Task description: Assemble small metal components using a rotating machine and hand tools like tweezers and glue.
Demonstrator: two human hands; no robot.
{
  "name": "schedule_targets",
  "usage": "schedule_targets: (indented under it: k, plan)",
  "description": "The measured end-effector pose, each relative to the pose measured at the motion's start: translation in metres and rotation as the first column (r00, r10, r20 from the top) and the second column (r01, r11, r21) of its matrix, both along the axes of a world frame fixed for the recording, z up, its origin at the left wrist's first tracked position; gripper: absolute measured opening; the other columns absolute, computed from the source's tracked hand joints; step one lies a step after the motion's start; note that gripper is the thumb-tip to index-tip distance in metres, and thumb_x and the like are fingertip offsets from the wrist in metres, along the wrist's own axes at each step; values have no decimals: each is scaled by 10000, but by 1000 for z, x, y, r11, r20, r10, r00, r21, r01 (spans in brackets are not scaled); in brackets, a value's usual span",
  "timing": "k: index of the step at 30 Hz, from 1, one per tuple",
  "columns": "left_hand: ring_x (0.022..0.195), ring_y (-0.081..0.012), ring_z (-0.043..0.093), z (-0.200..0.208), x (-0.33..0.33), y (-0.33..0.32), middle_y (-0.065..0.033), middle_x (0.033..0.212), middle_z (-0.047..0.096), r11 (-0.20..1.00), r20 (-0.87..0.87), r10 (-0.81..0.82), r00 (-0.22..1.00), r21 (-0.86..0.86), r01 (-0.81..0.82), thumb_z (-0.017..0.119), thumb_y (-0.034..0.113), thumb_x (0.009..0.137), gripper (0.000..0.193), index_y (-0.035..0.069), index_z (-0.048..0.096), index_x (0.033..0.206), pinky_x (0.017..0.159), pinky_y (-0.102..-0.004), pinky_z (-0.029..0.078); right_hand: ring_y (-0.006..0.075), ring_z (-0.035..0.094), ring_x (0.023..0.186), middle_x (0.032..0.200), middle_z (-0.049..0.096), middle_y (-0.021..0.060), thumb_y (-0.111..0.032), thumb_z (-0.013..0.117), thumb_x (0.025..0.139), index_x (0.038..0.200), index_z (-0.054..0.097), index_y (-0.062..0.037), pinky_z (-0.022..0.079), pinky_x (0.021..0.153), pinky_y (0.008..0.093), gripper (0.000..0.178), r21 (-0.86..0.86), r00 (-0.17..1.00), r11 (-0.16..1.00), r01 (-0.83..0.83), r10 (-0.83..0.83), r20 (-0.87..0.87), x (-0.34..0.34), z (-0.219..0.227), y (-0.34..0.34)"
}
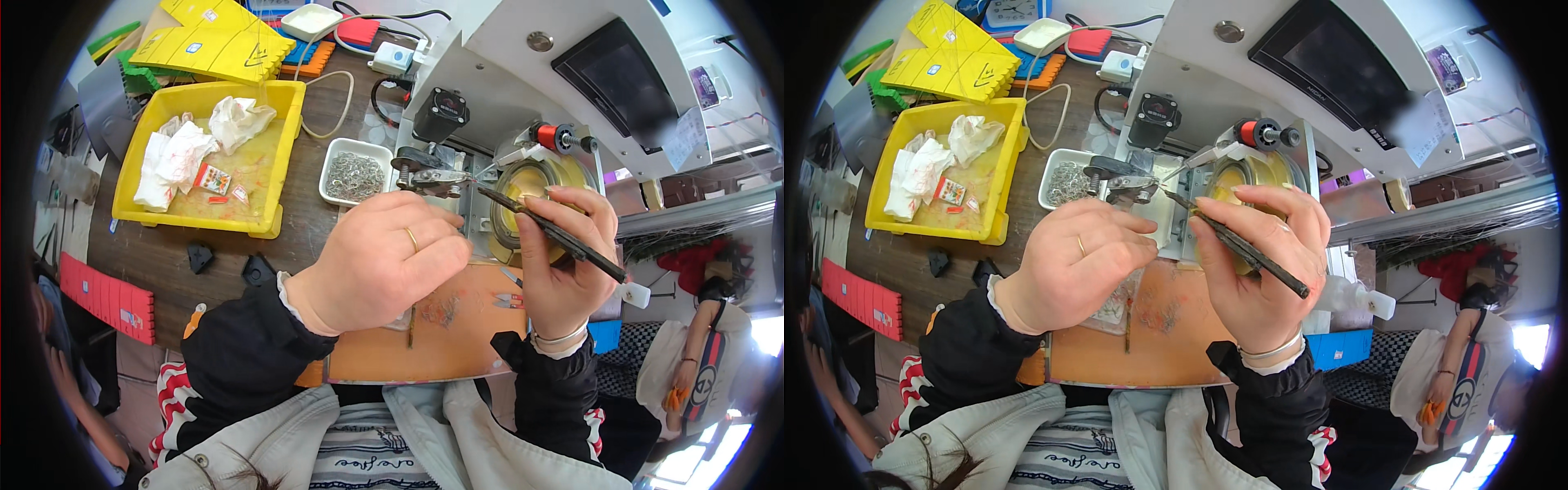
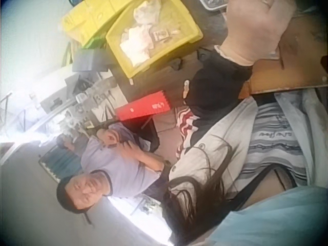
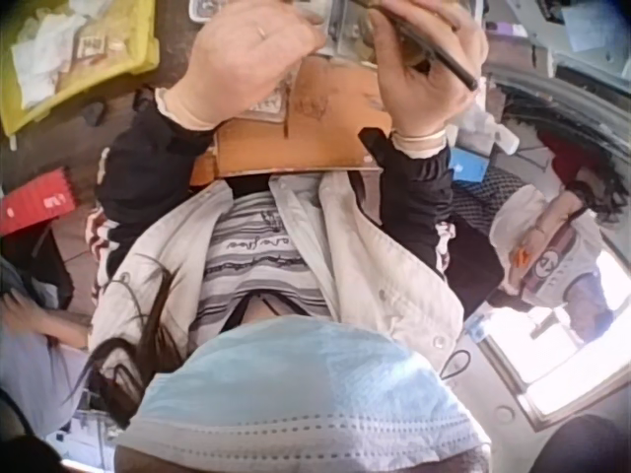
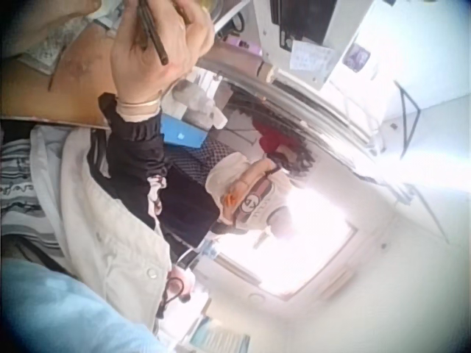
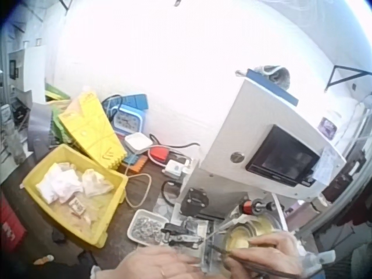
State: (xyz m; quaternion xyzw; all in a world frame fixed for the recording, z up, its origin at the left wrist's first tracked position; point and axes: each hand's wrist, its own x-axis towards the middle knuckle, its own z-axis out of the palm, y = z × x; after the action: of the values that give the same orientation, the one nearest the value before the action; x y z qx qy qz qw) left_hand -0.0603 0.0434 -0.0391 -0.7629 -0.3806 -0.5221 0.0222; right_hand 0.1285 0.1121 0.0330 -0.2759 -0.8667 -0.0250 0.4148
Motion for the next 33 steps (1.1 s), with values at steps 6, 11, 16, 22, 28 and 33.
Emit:
schedule_targets:
  k: [6, 11, 16, 22, 28, 33]
  plan:
    - [887, -274, 703, 0, -2, -1, -83, 901, 683, 1000, 13, 4, 1000, -1, -4, 671, 55, 684, 224, 28, 668, 906, 745, -387, 551, 224, 650, 864, 861, 692, 41, -64, 852, 648, 897, 758, -128, 455, 901, 394, 273, 40, 1000, 999, -2, 3, -27, -5, -5, 2]
    - [840, -287, 686, 6, 4, 2, -91, 889, 675, 1000, 14, -6, 1000, -25, 6, 662, 20, 683, 225, 26, 667, 907, 722, -385, 537, 178, 653, 826, 816, 693, -13, -78, 854, 653, 889, 765, -161, 447, 919, 415, 265, 94, 999, 995, 19, -16, -34, 2, -1, 3]
    - [787, -294, 625, -1, 1, 2, -97, 838, 634, 995, -58, 80, 995, -47, -83, 653, 49, 658, 196, 40, 615, 850, 701, -388, 503, 143, 644, 861, 831, 700, -43, -160, 825, 688, 900, 760, -199, 426, 932, 384, 225, 3, 1000, 1000, -5, 5, -23, -2, -4, 4]
    - [734, -340, 586, 13, 26, -11, -110, 782, 606, 994, -130, -57, 990, -97, 44, 629, -74, 722, 154, 33, 607, 831, 661, -416, 458, 187, 637, 850, 849, 686, -33, -126, 834, 712, 894, 755, -174, 454, 899, 377, 204, 7, 964, 995, -101, 100, -248, 2, 1, 2]
    - [766, -321, 605, 6, 13, -13, -107, 792, 632, 985, 18, 59, 998, -165, -56, 665, -75, 722, 170, 29, 636, 853, 699, -400, 472, 230, 624, 819, 884, 656, 103, 48, 682, 821, 961, 666, -16, 484, 722, 333, 155, -124, 859, 968, -217, 129, -496, 42, 9, -25]
    - [787, -313, 622, 14, 16, -13, -107, 807, 647, 997, -21, 35, 999, -66, -36, 688, -66, 736, 159, 36, 653, 853, 711, -392, 481, 124, 587, 748, 920, 623, 93, 105, 533, 901, 1100, 569, 17, 476, 663, 248, 221, -194, 581, 942, -273, 1, -814, 101, -32, -61]
